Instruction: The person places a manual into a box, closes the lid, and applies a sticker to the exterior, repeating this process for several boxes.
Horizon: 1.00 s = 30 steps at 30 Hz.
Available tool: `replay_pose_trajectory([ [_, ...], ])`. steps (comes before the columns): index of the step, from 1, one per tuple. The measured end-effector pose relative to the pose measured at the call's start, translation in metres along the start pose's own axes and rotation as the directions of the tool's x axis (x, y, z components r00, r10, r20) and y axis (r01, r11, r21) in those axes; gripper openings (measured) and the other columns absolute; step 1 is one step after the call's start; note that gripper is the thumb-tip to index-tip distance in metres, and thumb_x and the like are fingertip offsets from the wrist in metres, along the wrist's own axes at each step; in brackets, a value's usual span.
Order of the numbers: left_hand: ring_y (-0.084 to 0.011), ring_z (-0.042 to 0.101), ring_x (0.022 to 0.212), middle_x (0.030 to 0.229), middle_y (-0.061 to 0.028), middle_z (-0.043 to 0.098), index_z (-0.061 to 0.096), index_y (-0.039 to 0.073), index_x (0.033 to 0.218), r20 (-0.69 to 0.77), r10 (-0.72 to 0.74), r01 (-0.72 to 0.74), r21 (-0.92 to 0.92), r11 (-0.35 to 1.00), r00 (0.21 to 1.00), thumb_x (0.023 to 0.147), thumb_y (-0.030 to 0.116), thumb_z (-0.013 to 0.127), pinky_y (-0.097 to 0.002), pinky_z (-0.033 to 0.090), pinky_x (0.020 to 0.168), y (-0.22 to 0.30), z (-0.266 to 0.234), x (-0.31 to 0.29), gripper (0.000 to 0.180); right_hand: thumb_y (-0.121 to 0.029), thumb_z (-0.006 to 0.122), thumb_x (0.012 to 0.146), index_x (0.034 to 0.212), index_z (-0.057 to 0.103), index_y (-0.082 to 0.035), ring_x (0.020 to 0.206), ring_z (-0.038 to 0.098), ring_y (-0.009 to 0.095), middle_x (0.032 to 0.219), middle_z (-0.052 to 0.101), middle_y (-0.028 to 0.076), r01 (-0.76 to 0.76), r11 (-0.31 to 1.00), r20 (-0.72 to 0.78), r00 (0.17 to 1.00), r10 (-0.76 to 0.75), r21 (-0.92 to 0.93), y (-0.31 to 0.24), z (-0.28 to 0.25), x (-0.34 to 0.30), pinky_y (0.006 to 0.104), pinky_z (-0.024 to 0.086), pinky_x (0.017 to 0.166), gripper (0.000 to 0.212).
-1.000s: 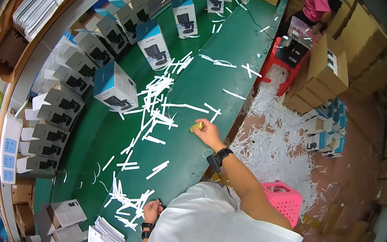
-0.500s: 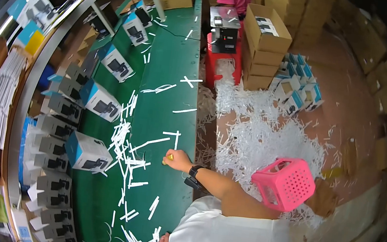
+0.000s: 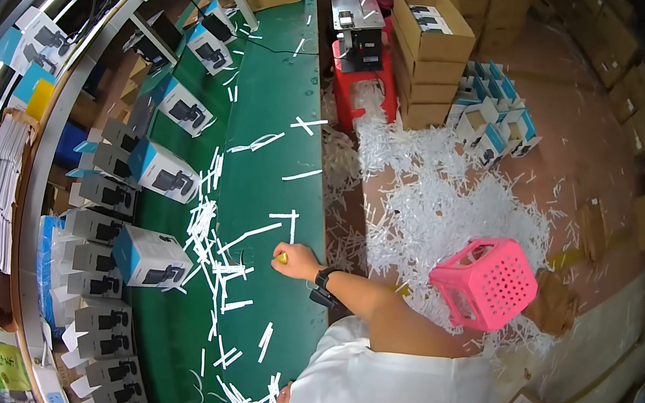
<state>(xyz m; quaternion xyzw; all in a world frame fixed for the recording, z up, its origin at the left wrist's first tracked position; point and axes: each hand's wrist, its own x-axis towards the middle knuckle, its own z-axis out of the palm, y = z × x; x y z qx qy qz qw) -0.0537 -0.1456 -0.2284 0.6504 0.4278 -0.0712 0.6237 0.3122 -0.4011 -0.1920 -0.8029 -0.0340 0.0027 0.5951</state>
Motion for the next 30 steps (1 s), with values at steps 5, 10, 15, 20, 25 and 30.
replay_pose_trajectory([
  [5, -0.0093, 0.054, 0.056, 0.064, -0.0038, 0.063, 0.067, -0.004, 0.075, -0.032, 0.036, -0.035, 0.022, 0.999, 0.999, 0.093, 0.014, 0.065, -0.0227, 0.042, 0.056, 0.053, 0.024, -0.030, 0.026, -0.033, 0.073, 0.079, 0.092, 0.065, -0.011, 0.079, 0.068, 0.035, 0.083, 0.070, 0.013, -0.007, 0.999, 0.019, 1.000, 0.007, -0.035, 0.007, -0.001, -0.002, 0.0429, 0.054, 0.071, 0.027],
  [10, -0.0116, 0.057, 0.057, 0.069, -0.0065, 0.065, 0.066, -0.003, 0.078, 0.025, 0.027, -0.027, -0.016, 1.000, 0.999, 0.093, 0.014, 0.066, -0.0245, 0.047, 0.057, 0.049, 0.015, -0.031, 0.023, -0.030, 0.074, 0.081, 0.092, 0.066, -0.010, 0.077, 0.070, 0.032, 0.083, 0.071, 0.011, -0.008, 0.998, 0.012, 1.000, 0.009, -0.058, 0.004, 0.002, -0.002, 0.0388, 0.055, 0.068, 0.024],
  [15, -0.0089, 0.053, 0.059, 0.065, -0.0016, 0.064, 0.070, 0.001, 0.075, 0.010, 0.020, -0.019, -0.011, 1.000, 1.000, 0.094, 0.020, 0.064, -0.0279, 0.042, 0.058, 0.059, 0.026, -0.043, 0.028, -0.034, 0.072, 0.080, 0.092, 0.066, -0.012, 0.078, 0.068, 0.034, 0.082, 0.070, 0.012, -0.011, 0.999, 0.017, 1.000, 0.012, -0.031, 0.001, 0.003, -0.003, 0.0423, 0.054, 0.070, 0.026],
  [20, -0.0093, 0.054, 0.056, 0.066, -0.0027, 0.065, 0.068, -0.002, 0.075, -0.012, -0.048, 0.048, 0.007, 0.999, 0.999, 0.095, 0.019, 0.064, -0.0246, 0.041, 0.055, 0.067, 0.030, -0.049, 0.029, -0.033, 0.072, 0.081, 0.092, 0.066, -0.012, 0.078, 0.068, 0.033, 0.082, 0.071, 0.010, -0.053, 0.996, 0.001, 0.999, 0.053, -0.071, 0.002, 0.002, -0.001, 0.0425, 0.054, 0.069, 0.024],
  [25, -0.0097, 0.054, 0.055, 0.066, -0.0037, 0.065, 0.068, -0.002, 0.076, -0.029, -0.046, 0.043, -0.087, 0.995, 0.999, 0.095, 0.018, 0.065, -0.0244, 0.043, 0.055, 0.062, 0.031, -0.050, 0.027, -0.032, 0.072, 0.080, 0.091, 0.066, -0.011, 0.077, 0.068, 0.034, 0.083, 0.071, 0.011, -0.022, 0.997, 0.002, 1.000, 0.022, -0.073, 0.006, 0.004, 0.000, 0.0431, 0.054, 0.069, 0.024],
  [30, -0.0103, 0.057, 0.057, 0.067, -0.0051, 0.066, 0.068, -0.001, 0.078, -0.037, -0.095, 0.090, -0.111, 0.990, 0.995, 0.095, 0.017, 0.065, -0.0239, 0.046, 0.056, 0.055, 0.028, -0.048, 0.024, -0.031, 0.072, 0.081, 0.091, 0.066, -0.011, 0.076, 0.068, 0.034, 0.082, 0.071, 0.012, -0.029, 0.996, 0.001, 1.000, 0.029, -0.086, 0.001, 0.002, 0.000, 0.0430, 0.054, 0.068, 0.024],
])
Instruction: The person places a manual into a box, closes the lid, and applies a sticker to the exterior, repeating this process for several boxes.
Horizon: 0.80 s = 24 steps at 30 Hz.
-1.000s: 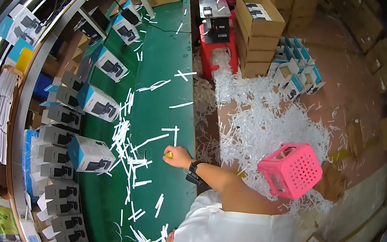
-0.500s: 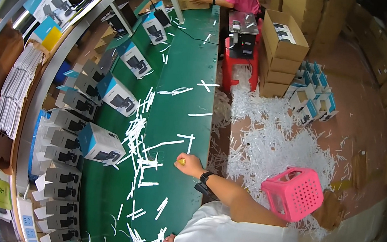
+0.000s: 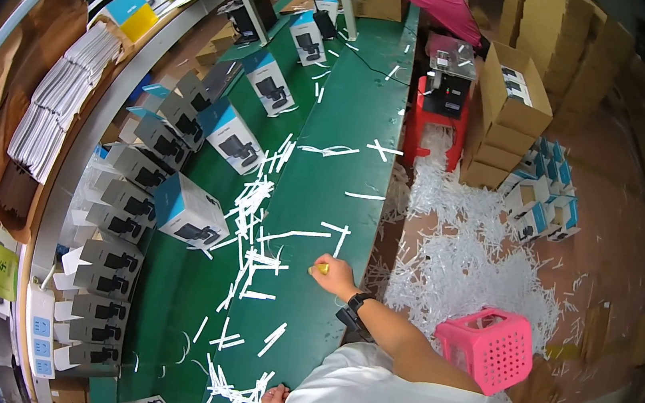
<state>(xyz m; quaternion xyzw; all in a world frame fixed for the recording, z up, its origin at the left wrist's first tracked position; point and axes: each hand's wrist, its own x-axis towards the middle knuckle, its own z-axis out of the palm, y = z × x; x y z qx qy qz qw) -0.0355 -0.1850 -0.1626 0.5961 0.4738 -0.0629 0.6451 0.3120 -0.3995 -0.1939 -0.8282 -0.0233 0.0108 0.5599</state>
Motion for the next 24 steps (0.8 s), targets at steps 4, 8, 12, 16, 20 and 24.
replay_pose_trajectory([
  [4, -0.0112, 0.058, 0.056, 0.067, -0.0058, 0.066, 0.067, -0.001, 0.078, 0.001, -0.017, 0.017, 0.004, 1.000, 1.000, 0.095, 0.017, 0.065, -0.0240, 0.047, 0.056, 0.002, 0.002, -0.002, 0.024, -0.027, 0.071, 0.082, 0.090, 0.067, -0.009, 0.074, 0.069, 0.032, 0.080, 0.070, 0.013, 0.007, 1.000, -0.011, 1.000, -0.007, 0.010, -0.002, -0.002, 0.000, 0.0400, 0.054, 0.066, 0.021],
  [8, -0.0118, 0.058, 0.055, 0.067, -0.0064, 0.066, 0.067, -0.001, 0.080, 0.002, -0.035, 0.035, -0.019, 0.999, 0.999, 0.095, 0.017, 0.065, -0.0242, 0.047, 0.056, 0.001, 0.002, -0.003, 0.024, -0.026, 0.071, 0.082, 0.091, 0.068, -0.009, 0.073, 0.070, 0.029, 0.080, 0.070, 0.012, -0.017, 1.000, -0.005, 1.000, 0.017, -0.006, -0.003, -0.004, 0.001, 0.0371, 0.054, 0.066, 0.019],
  [12, -0.0118, 0.057, 0.054, 0.066, -0.0067, 0.066, 0.066, -0.001, 0.082, 0.006, -0.034, 0.034, -0.020, 0.999, 0.999, 0.095, 0.018, 0.064, -0.0246, 0.047, 0.054, 0.000, 0.002, -0.004, 0.023, -0.026, 0.071, 0.082, 0.090, 0.068, -0.009, 0.073, 0.070, 0.029, 0.079, 0.071, 0.012, -0.016, 1.000, 0.005, 1.000, 0.016, 0.005, -0.005, -0.004, 0.001, 0.0370, 0.054, 0.066, 0.019],
  [16, -0.0116, 0.056, 0.051, 0.065, -0.0067, 0.066, 0.066, 0.000, 0.081, 0.024, -0.034, 0.036, -0.051, 0.998, 0.999, 0.095, 0.018, 0.064, -0.0243, 0.046, 0.051, -0.001, 0.001, -0.005, 0.023, -0.027, 0.071, 0.082, 0.089, 0.068, -0.009, 0.072, 0.069, 0.030, 0.078, 0.071, 0.012, -0.013, 1.000, -0.001, 1.000, 0.013, -0.009, -0.006, -0.004, 0.001, 0.0372, 0.054, 0.065, 0.019],
  [20, -0.0136, 0.056, 0.047, 0.064, -0.0088, 0.066, 0.065, -0.001, 0.080, 0.049, 0.026, -0.028, 0.035, 0.999, 0.998, 0.099, 0.029, 0.057, -0.0251, 0.043, 0.043, -0.021, -0.012, 0.014, 0.037, -0.030, 0.071, 0.081, 0.089, 0.067, -0.010, 0.072, 0.069, 0.033, 0.078, 0.070, 0.013, -0.007, 0.999, -0.015, 1.000, 0.007, -0.034, -0.007, -0.007, 0.002, 0.0399, 0.055, 0.065, 0.022],
  [24, -0.0197, 0.060, 0.046, 0.062, -0.0143, 0.066, 0.065, -0.003, 0.078, -0.004, -0.123, 0.123, 0.057, 0.991, 0.992, 0.102, 0.059, 0.030, -0.0279, 0.046, 0.041, -0.018, -0.017, 0.023, 0.074, -0.031, 0.071, 0.081, 0.088, 0.067, -0.010, 0.072, 0.069, 0.032, 0.078, 0.070, 0.013, 0.006, 1.000, -0.017, 1.000, -0.006, -0.013, -0.008, -0.006, 0.006, 0.0400, 0.055, 0.065, 0.023],
])
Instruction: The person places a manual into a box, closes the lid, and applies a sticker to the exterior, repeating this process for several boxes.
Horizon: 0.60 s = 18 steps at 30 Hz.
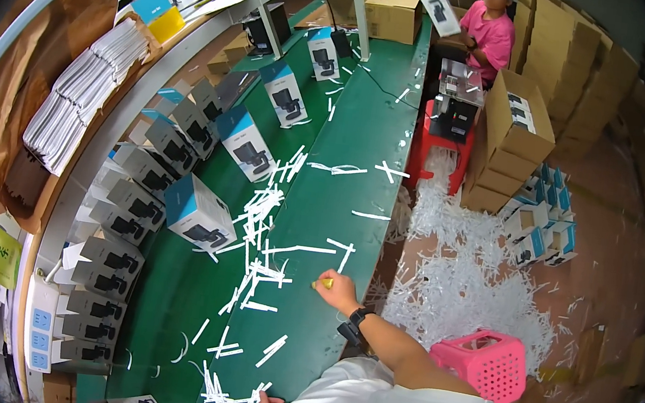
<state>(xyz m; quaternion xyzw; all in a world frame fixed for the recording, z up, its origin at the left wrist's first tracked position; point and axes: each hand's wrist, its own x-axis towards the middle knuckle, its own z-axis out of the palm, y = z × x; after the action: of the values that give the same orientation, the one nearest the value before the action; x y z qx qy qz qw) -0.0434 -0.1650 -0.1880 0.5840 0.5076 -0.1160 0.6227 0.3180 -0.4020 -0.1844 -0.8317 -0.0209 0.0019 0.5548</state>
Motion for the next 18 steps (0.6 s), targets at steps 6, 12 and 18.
replay_pose_trajectory([
  [6, -0.0210, 0.059, 0.043, 0.061, -0.0162, 0.066, 0.064, -0.005, 0.077, -0.042, 0.051, -0.048, 0.066, 0.997, 0.998, 0.102, 0.057, 0.032, -0.0297, 0.048, 0.040, -0.003, 0.006, -0.002, 0.074, -0.025, 0.072, 0.081, 0.087, 0.067, -0.008, 0.070, 0.069, 0.028, 0.077, 0.070, 0.012, -0.023, 1.000, 0.025, 0.999, 0.023, -0.013, 0.000, -0.003, -0.002, 0.0370, 0.053, 0.063, 0.019],
  [12, -0.0224, 0.060, 0.042, 0.059, -0.0175, 0.065, 0.063, -0.006, 0.074, -0.080, 0.015, -0.017, -0.014, 1.000, 0.997, 0.103, 0.052, 0.033, -0.0307, 0.049, 0.039, 0.013, 0.018, -0.020, 0.071, -0.025, 0.072, 0.081, 0.088, 0.068, -0.008, 0.070, 0.069, 0.029, 0.077, 0.070, 0.012, -0.022, 1.000, 0.023, 0.999, 0.022, 0.012, -0.002, -0.004, -0.001, 0.0374, 0.053, 0.063, 0.019],
  [18, -0.0205, 0.057, 0.039, 0.054, -0.0149, 0.062, 0.058, -0.002, 0.072, -0.152, 0.171, -0.171, 0.013, 0.985, 0.973, 0.105, 0.041, 0.037, -0.0293, 0.043, 0.035, 0.012, 0.028, -0.032, 0.059, -0.025, 0.071, 0.081, 0.086, 0.068, -0.008, 0.068, 0.069, 0.029, 0.075, 0.070, 0.013, -0.049, 0.999, 0.017, 0.999, 0.049, -0.016, 0.000, -0.002, 0.002, 0.0368, 0.053, 0.062, 0.018],
])
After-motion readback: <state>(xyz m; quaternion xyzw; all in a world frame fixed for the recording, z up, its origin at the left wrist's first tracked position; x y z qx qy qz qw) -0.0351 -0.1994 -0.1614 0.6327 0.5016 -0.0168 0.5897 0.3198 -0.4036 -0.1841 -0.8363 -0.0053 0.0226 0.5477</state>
